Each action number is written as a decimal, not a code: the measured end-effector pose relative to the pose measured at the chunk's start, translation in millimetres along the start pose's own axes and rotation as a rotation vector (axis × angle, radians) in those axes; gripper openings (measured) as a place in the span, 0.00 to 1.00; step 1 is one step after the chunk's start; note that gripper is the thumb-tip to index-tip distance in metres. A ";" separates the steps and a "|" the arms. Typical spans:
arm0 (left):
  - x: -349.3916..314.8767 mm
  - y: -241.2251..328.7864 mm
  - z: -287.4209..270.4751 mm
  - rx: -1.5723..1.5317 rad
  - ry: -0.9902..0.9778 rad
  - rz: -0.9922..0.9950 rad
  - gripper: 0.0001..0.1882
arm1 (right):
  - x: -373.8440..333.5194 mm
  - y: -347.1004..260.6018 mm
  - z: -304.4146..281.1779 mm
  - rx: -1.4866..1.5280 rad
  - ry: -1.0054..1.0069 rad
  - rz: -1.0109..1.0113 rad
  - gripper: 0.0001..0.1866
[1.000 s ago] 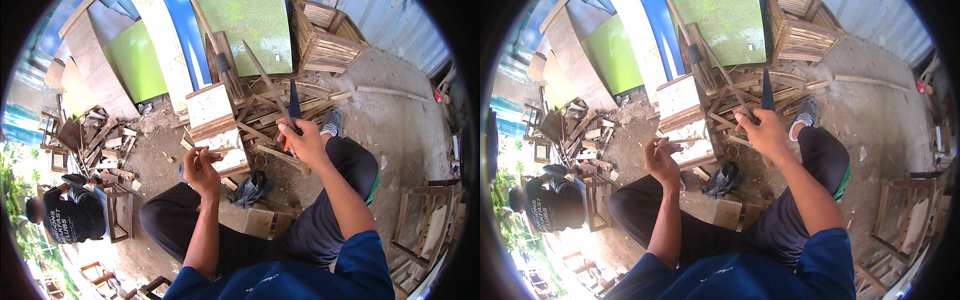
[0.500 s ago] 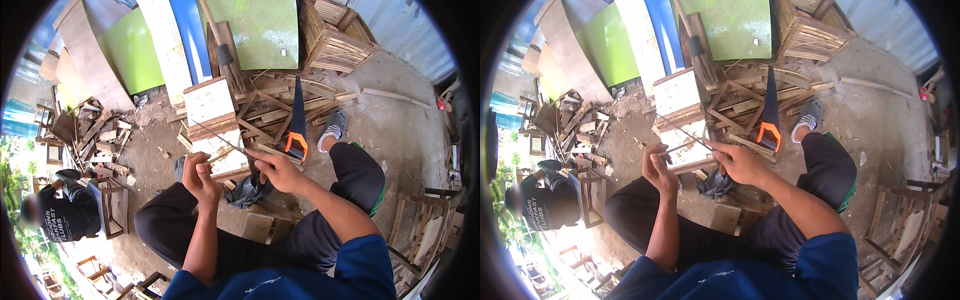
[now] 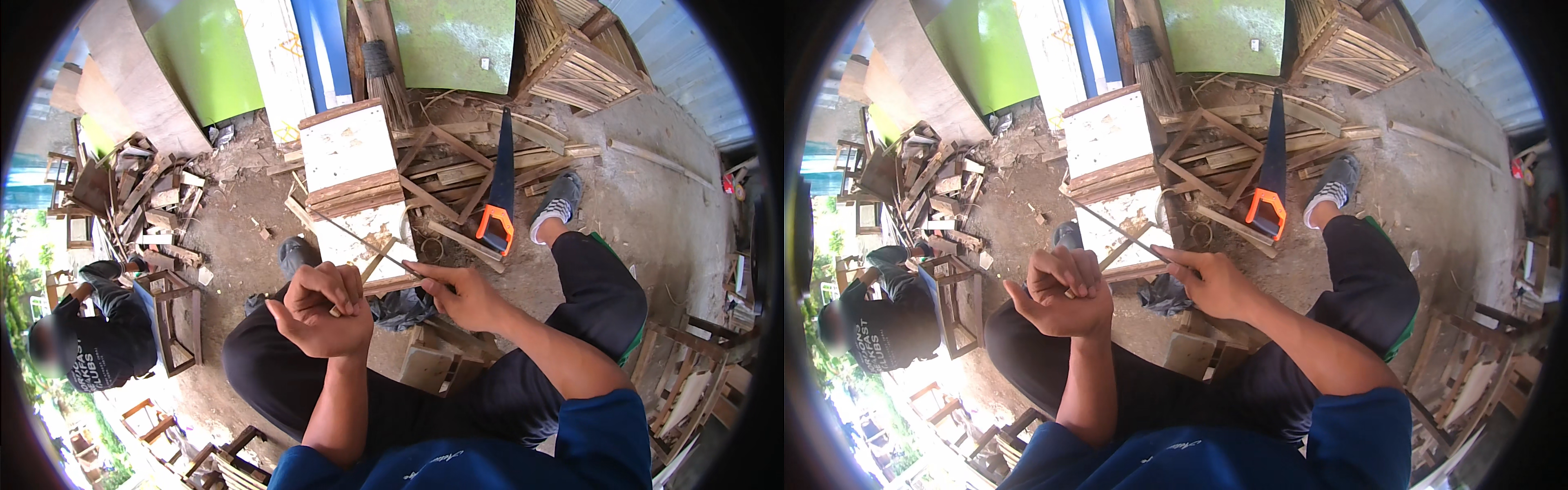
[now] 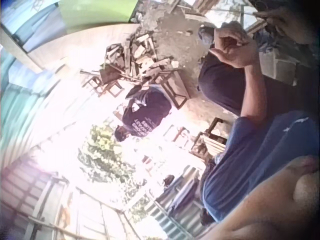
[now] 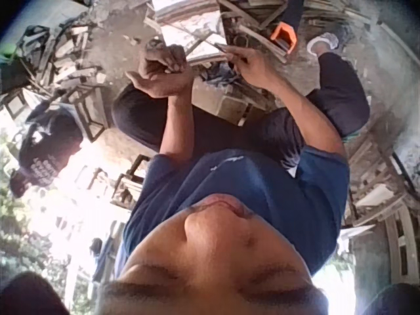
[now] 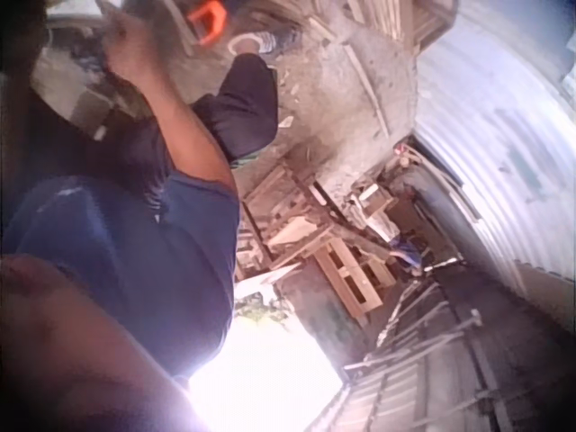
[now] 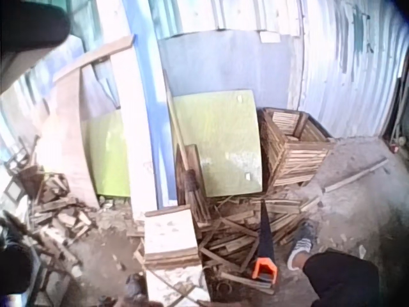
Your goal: The person sits on the floor and uses a knife to sharpen a thin wooden stick. They repeatedly rotate the stick and scrape the blade along its length to create a pointed tip. The person occasionally inspects the stick and continues sharpening until the desired shape is achieved.
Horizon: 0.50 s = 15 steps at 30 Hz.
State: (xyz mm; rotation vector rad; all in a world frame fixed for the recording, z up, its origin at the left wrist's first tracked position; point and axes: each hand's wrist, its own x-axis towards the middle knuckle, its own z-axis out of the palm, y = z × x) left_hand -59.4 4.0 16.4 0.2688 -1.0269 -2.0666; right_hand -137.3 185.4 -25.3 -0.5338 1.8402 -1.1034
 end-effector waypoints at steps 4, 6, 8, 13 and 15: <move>0.9 -1.6 -1.3 0.074 0.089 -0.055 0.37 | -5.9 1.2 3.1 -0.041 -0.044 -0.151 0.22; -0.2 -3.9 -2.4 0.111 0.115 -0.033 0.35 | -7.5 0.8 5.6 0.072 -0.028 -0.117 0.22; -1.0 -5.5 -2.5 0.151 0.129 -0.002 0.34 | -7.0 -0.3 7.1 0.082 -0.054 -0.055 0.22; -2.9 -7.0 0.3 0.141 0.093 0.022 0.34 | -1.3 -3.0 9.4 0.102 -0.087 -0.229 0.23; -1.8 -6.4 0.9 0.133 0.116 0.022 0.34 | 1.8 -1.5 7.4 0.141 -0.069 -0.057 0.23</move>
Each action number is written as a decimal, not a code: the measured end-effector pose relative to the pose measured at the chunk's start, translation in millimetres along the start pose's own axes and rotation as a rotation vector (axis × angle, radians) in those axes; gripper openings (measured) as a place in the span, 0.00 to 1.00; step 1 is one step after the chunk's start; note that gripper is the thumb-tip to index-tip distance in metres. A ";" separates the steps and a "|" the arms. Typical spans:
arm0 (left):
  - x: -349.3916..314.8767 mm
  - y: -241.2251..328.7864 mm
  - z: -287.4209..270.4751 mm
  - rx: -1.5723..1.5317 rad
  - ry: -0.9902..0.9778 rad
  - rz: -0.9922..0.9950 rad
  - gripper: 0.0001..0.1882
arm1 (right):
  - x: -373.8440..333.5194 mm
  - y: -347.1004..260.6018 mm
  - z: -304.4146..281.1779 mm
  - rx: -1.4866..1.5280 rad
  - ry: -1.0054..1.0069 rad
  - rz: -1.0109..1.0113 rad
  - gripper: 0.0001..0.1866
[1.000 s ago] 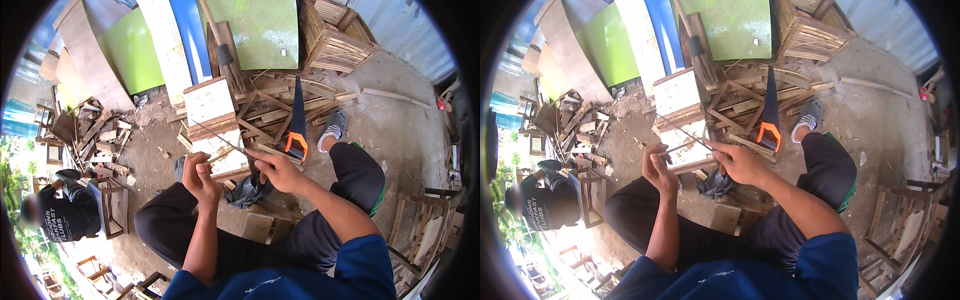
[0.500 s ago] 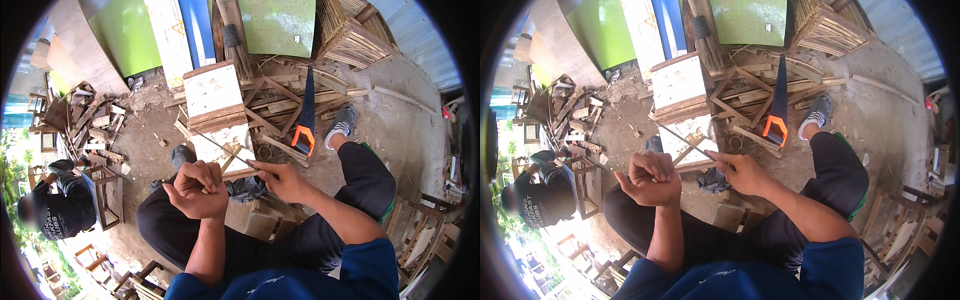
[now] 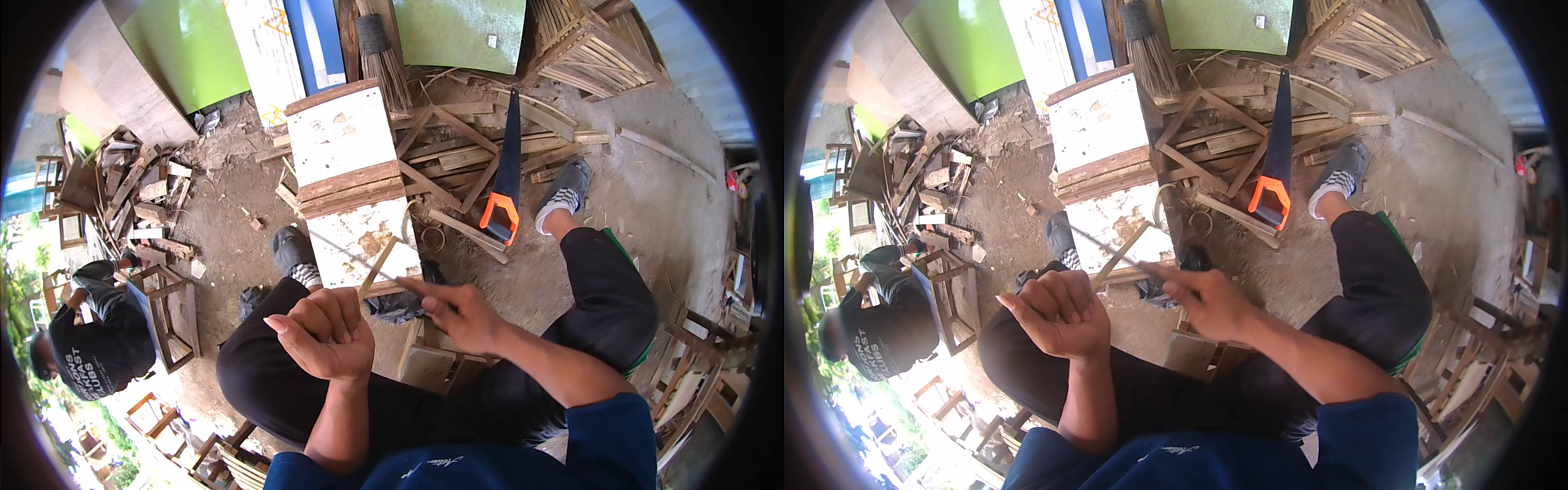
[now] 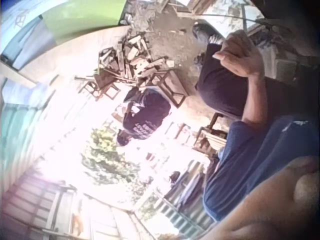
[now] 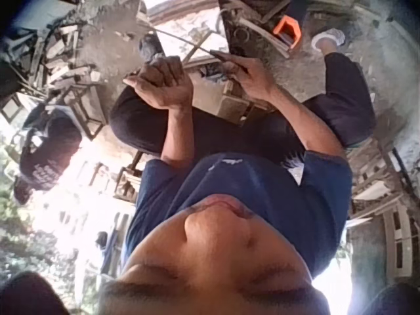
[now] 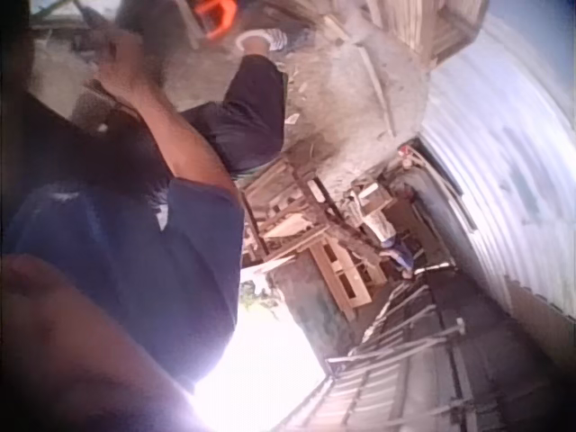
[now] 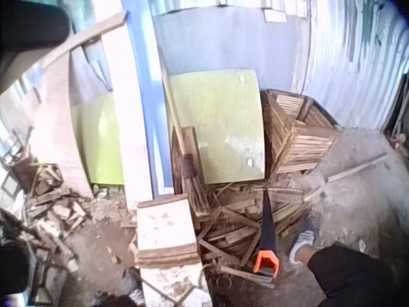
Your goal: The person sits on the floor and uses a knife to sharpen a thin wooden stick. They repeatedly rotate the stick and scrape the blade along its length to create a pointed tip. The person occasionally inspects the stick and continues sharpening until the desired shape is achieved.
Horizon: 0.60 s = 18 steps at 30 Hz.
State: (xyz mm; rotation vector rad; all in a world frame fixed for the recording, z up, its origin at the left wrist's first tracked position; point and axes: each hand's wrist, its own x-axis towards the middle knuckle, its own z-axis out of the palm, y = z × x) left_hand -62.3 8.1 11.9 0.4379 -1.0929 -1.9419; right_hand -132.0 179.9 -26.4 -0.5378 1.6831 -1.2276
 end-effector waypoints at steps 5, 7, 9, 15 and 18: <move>4.3 0.7 -4.9 0.012 -0.055 -0.004 0.34 | 1.0 5.7 2.4 -0.023 -0.048 -0.235 0.22; 4.8 3.0 -6.6 0.019 -0.052 -0.015 0.35 | 0.6 6.4 3.2 -0.012 0.042 -0.169 0.22; 5.3 4.3 -6.8 -0.035 0.034 -0.040 0.35 | 1.5 5.8 2.3 -0.027 0.103 -0.014 0.23; 1.6 6.2 -8.1 0.035 -0.077 -0.067 0.36 | 10.2 6.7 1.8 -0.039 0.020 -0.077 0.23; 3.1 7.1 -8.7 0.033 -0.074 -0.098 0.37 | 14.6 6.0 1.7 -0.031 0.017 -0.058 0.23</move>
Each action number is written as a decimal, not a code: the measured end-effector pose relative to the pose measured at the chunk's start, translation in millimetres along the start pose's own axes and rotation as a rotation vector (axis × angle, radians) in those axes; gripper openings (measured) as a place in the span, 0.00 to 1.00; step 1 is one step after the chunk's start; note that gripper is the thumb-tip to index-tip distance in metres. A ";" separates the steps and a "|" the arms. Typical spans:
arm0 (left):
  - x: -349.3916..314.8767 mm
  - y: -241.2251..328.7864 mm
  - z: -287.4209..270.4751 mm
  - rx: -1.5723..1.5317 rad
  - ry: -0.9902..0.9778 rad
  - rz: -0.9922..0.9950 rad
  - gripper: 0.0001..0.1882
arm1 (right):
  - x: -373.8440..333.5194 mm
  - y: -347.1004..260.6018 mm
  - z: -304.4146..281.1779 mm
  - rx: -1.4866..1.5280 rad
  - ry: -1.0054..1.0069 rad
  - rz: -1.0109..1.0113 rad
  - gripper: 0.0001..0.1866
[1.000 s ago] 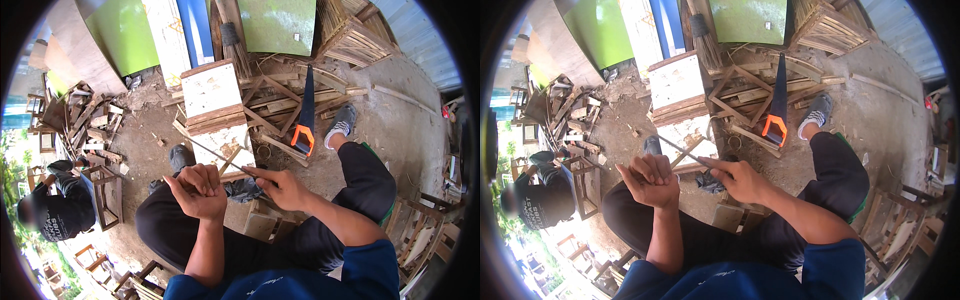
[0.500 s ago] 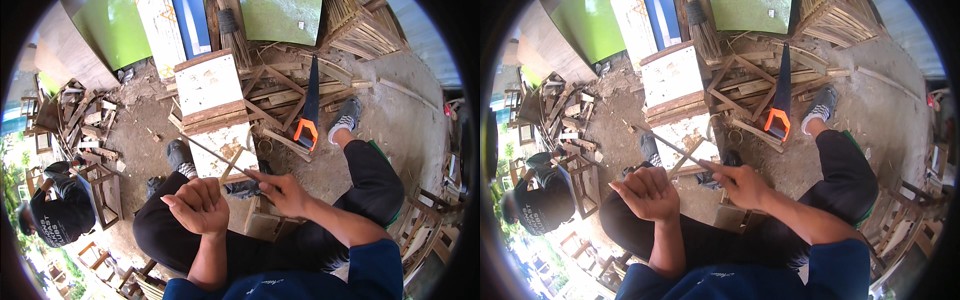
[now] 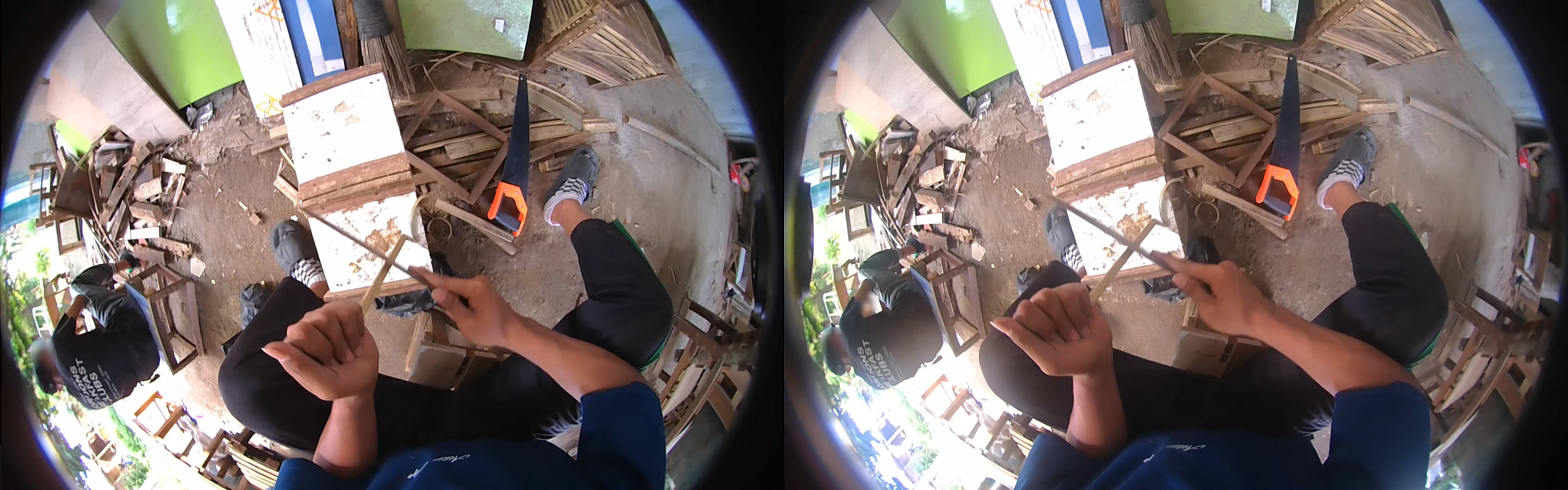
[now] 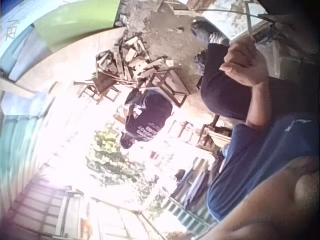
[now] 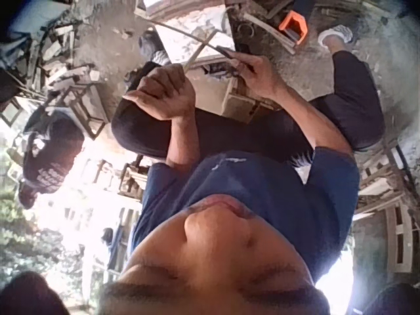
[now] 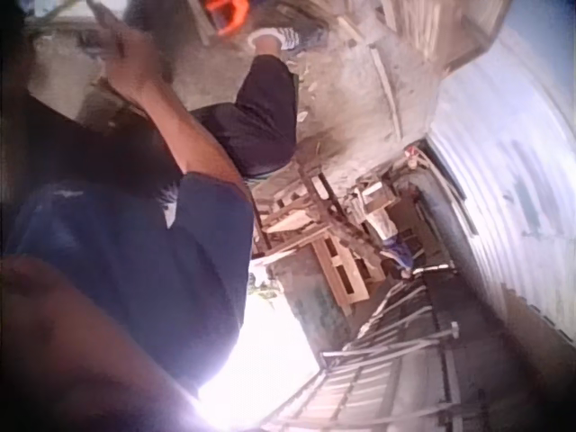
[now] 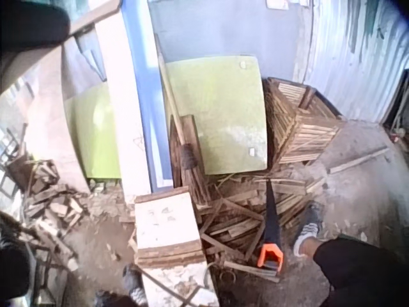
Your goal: The person sits on the floor and uses a knife to sharpen a thin wooden stick. They repeatedly rotate the stick and scrape the blade along its length to create a pointed tip. The person occasionally inspects the stick and continues sharpening until the desired shape is achieved.
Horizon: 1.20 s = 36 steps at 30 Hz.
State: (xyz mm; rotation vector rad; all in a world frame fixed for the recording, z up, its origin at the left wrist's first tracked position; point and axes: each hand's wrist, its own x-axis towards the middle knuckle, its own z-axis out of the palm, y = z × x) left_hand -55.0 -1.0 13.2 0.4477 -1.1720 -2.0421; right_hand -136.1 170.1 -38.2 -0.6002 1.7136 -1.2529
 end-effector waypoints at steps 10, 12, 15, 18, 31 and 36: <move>8.4 -3.4 -20.4 -0.018 0.242 0.050 0.35 | -5.4 -21.9 23.3 0.050 -0.041 -0.221 0.24; 6.5 -5.0 -23.4 0.041 0.190 0.055 0.35 | -5.2 -21.3 24.6 0.024 -0.029 -0.148 0.25; 9.5 -3.8 -27.6 -0.073 0.401 -0.025 0.35 | -5.2 -18.0 24.3 -0.044 -0.037 -0.128 0.24; -1.6 -9.9 -14.2 0.062 -0.010 0.089 0.34 | -12.4 -17.5 19.0 -0.023 0.004 -0.140 0.25; -7.4 -12.7 25.6 0.112 0.029 0.192 0.36 | -23.2 -18.7 12.4 0.103 0.011 -0.137 0.24; -10.2 -14.4 29.9 0.178 -0.086 0.284 0.34 | -23.0 -20.9 2.6 0.055 -0.042 0.100 0.23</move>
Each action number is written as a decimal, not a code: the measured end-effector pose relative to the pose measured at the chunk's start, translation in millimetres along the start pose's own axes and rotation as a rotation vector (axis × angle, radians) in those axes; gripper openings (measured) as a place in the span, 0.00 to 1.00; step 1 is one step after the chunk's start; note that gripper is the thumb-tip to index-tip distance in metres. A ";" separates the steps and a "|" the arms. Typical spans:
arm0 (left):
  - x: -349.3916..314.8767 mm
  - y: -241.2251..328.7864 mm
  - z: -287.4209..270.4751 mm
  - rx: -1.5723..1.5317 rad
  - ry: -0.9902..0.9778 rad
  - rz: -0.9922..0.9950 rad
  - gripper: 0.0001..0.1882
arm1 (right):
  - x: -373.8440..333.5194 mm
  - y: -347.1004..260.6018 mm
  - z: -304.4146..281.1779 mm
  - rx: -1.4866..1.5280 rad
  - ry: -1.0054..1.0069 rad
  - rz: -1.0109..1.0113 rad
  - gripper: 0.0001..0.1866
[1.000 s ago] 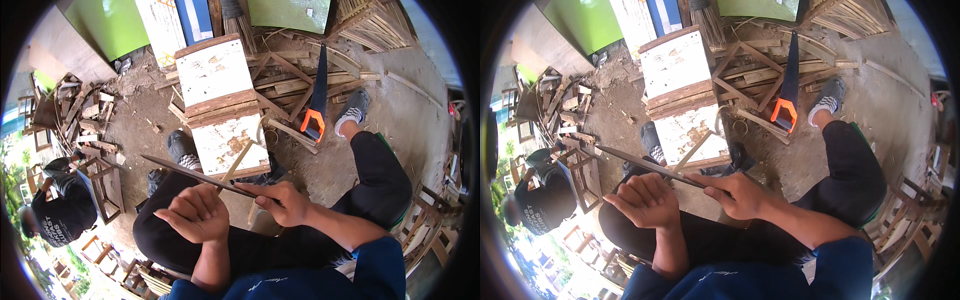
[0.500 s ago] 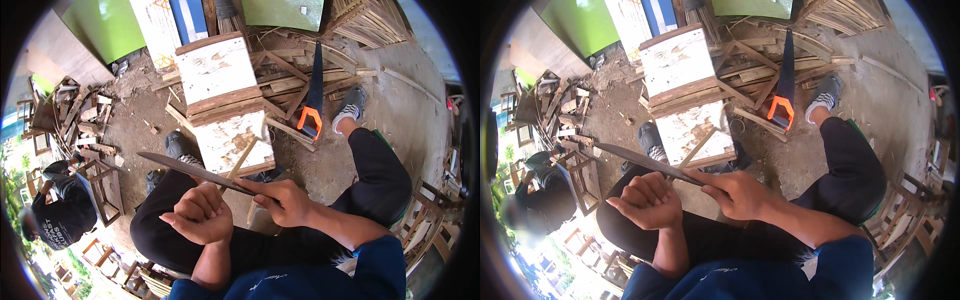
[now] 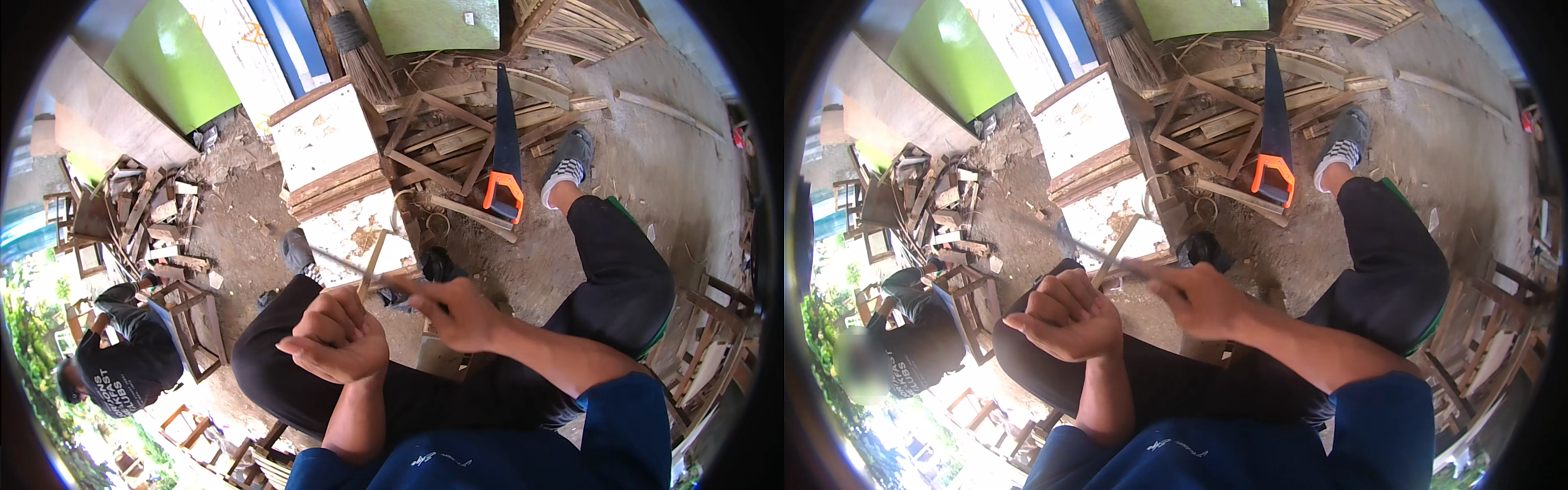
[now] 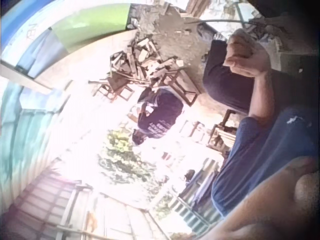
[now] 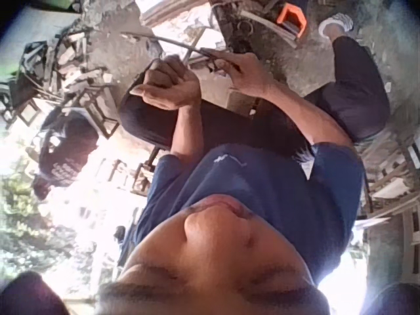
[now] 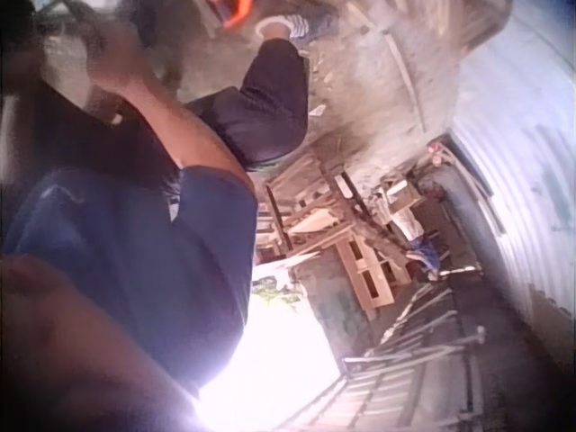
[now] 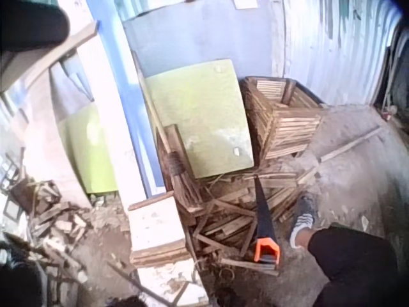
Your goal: The person sits on the floor and uses a knife to sharpen a thin wooden stick. They repeatedly rotate the stick and scrape the blade along its length to create a pointed tip. The person occasionally inspects the stick and continues sharpening until the desired shape is achieved.
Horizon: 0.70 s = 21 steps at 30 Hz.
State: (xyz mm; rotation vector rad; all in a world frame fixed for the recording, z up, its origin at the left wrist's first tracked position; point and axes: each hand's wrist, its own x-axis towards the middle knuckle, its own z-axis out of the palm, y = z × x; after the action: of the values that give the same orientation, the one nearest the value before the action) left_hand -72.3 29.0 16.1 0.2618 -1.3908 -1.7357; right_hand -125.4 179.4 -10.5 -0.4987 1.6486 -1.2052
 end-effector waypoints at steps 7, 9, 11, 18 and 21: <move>3.8 -2.7 2.0 -0.031 0.009 -0.021 0.33 | 0.1 -2.6 5.7 0.061 0.011 -0.165 0.23; 8.9 -2.5 1.0 -0.014 0.088 -0.050 0.33 | 2.0 -1.6 6.8 0.052 0.048 -0.210 0.23; 11.5 -2.6 0.8 -0.014 0.200 -0.040 0.33 | 3.0 0.0 7.3 -0.014 0.067 -0.292 0.23; 11.3 -3.1 -0.1 0.044 0.160 -0.034 0.32 | 3.3 5.2 9.6 -0.022 0.055 -0.245 0.22; 11.2 -3.0 -2.3 0.035 0.031 0.024 0.34 | 5.0 6.1 12.8 -0.016 0.120 -0.246 0.22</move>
State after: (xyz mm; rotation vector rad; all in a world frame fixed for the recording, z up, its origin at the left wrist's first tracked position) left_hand -79.0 19.3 16.5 0.2884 -1.3975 -1.6824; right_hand -114.9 172.0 -18.4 -0.6653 1.7364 -1.4266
